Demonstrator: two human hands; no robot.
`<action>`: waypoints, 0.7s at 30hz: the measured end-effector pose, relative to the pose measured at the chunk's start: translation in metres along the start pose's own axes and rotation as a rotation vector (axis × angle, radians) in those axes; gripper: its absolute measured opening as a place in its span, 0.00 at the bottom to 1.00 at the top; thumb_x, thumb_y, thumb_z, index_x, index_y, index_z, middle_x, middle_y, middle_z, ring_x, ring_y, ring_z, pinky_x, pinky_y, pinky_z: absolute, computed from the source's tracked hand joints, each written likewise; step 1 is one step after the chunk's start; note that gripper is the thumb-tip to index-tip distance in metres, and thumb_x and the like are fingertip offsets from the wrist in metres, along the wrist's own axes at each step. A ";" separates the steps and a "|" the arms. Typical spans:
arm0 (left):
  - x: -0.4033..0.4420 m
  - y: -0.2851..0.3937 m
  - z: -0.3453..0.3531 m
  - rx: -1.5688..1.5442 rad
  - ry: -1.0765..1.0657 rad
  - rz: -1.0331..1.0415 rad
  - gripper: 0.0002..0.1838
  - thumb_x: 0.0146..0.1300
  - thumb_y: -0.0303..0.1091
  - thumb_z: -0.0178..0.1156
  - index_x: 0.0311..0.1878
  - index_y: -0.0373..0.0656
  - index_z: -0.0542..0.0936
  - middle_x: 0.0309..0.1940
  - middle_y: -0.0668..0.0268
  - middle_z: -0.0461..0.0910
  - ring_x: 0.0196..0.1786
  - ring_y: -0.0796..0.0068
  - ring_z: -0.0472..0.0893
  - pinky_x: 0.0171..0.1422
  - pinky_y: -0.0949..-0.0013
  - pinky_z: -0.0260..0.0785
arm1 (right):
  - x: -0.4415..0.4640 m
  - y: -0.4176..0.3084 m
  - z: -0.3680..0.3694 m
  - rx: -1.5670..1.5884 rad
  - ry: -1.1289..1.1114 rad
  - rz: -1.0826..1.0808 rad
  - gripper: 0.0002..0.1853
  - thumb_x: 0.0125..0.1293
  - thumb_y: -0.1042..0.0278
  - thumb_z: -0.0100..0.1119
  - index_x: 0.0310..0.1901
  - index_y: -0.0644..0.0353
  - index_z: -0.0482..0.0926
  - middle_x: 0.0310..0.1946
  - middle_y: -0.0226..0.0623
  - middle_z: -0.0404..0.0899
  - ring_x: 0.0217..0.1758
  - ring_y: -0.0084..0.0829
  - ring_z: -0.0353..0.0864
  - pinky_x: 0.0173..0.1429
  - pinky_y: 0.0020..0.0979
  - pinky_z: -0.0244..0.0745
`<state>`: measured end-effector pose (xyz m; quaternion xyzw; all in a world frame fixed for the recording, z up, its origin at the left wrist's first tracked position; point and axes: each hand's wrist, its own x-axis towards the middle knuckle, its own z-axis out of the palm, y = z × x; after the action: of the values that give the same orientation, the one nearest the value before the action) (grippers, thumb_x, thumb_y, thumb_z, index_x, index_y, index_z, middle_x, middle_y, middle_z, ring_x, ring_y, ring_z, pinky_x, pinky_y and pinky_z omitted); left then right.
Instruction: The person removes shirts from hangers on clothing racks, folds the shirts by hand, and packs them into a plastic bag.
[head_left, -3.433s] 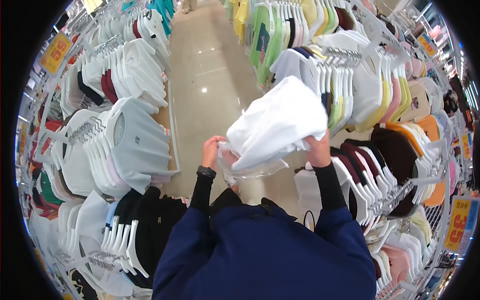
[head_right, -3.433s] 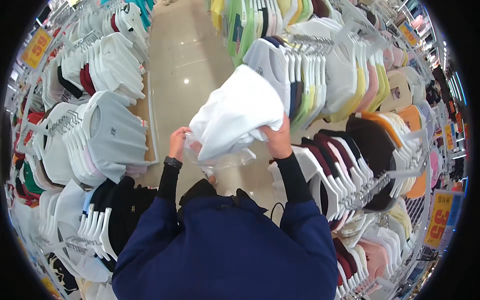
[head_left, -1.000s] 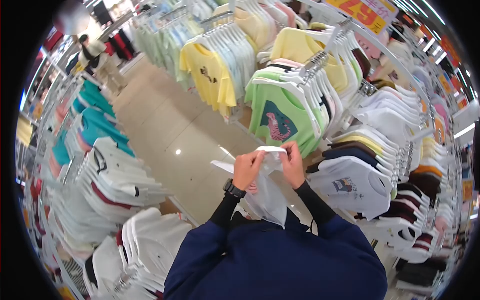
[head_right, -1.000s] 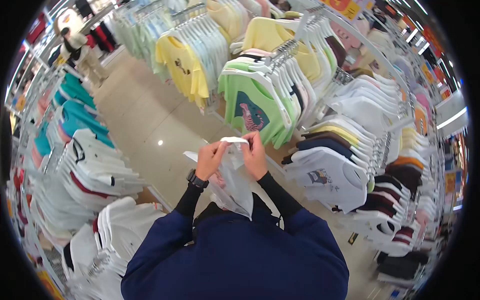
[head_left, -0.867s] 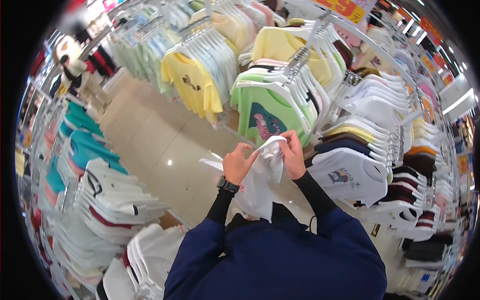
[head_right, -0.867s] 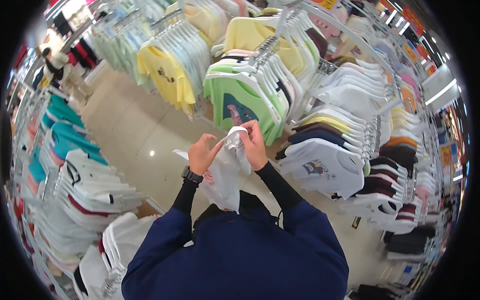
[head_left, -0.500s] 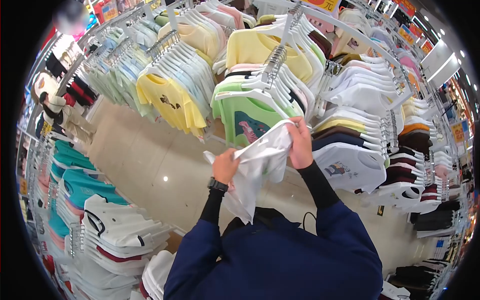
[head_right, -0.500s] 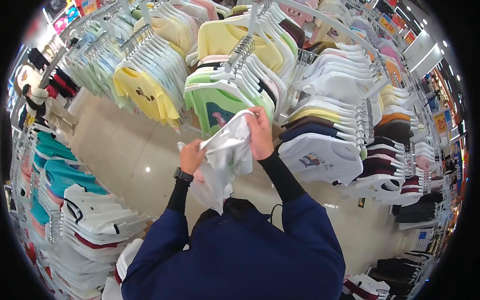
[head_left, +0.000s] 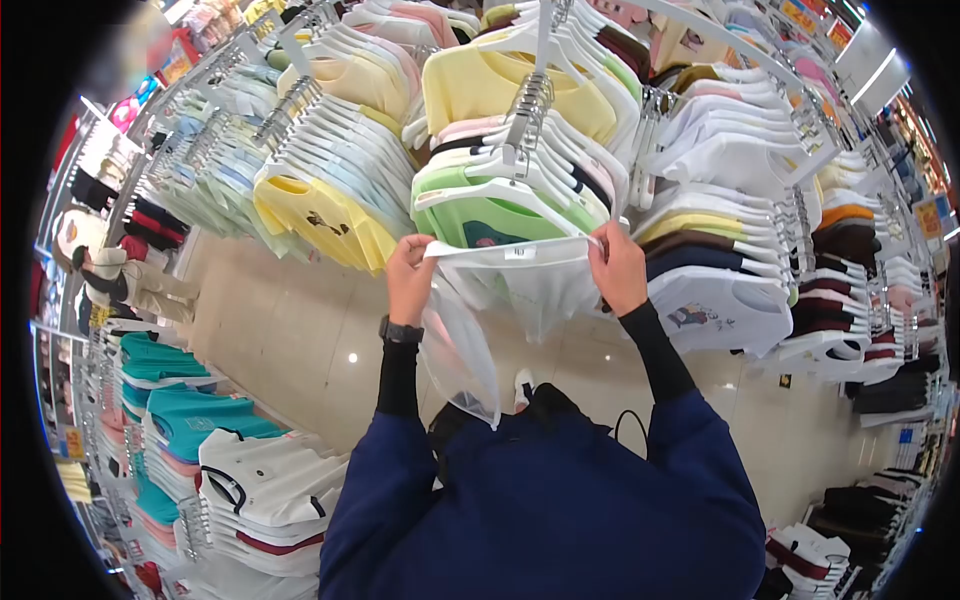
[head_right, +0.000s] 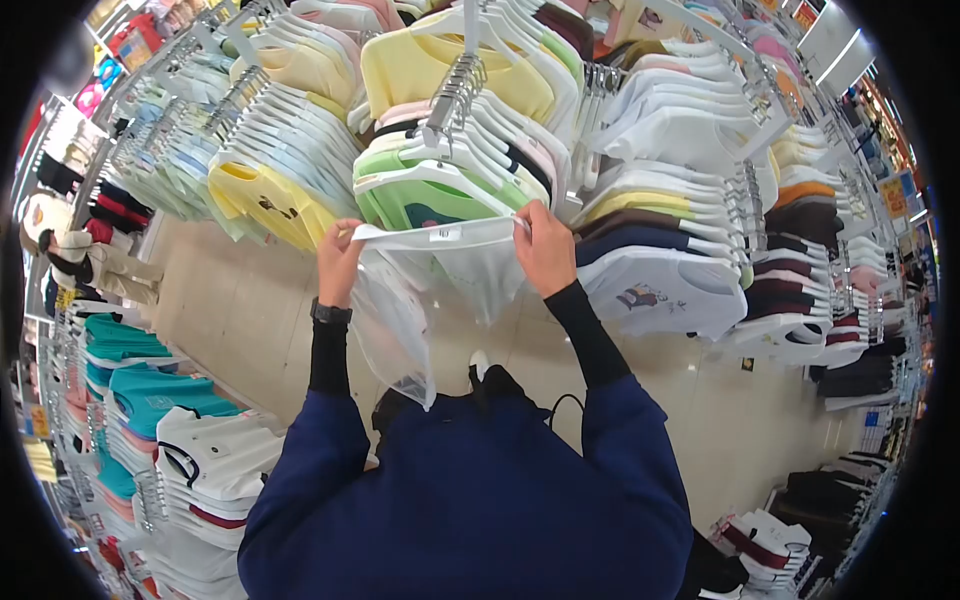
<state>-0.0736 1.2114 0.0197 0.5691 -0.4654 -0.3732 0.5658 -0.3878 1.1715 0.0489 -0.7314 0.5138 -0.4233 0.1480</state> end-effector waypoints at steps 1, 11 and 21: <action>0.005 0.007 0.000 -0.097 -0.017 -0.050 0.06 0.66 0.24 0.58 0.45 0.36 0.76 0.39 0.67 0.84 0.42 0.81 0.81 0.46 0.78 0.70 | 0.005 -0.001 0.000 0.017 -0.001 0.010 0.06 0.60 0.76 0.59 0.36 0.61 0.70 0.29 0.45 0.78 0.30 0.49 0.79 0.35 0.42 0.72; 0.040 -0.009 -0.036 -0.053 -0.344 -0.151 0.03 0.66 0.26 0.61 0.39 0.36 0.78 0.31 0.71 0.82 0.33 0.88 0.78 0.36 0.81 0.67 | 0.003 -0.017 0.037 0.052 -0.202 0.144 0.09 0.59 0.70 0.61 0.37 0.61 0.71 0.24 0.39 0.77 0.26 0.38 0.79 0.33 0.36 0.73; 0.043 -0.059 -0.049 0.157 -0.408 0.169 0.06 0.64 0.29 0.61 0.41 0.39 0.77 0.20 0.65 0.77 0.22 0.81 0.70 0.28 0.72 0.61 | 0.035 -0.044 0.087 -0.204 0.227 -0.082 0.20 0.54 0.65 0.69 0.46 0.60 0.73 0.44 0.43 0.73 0.52 0.47 0.71 0.57 0.41 0.66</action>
<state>-0.0082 1.1808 -0.0301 0.4832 -0.6438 -0.3944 0.4433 -0.2888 1.1409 0.0422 -0.7104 0.5373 -0.4546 -0.0036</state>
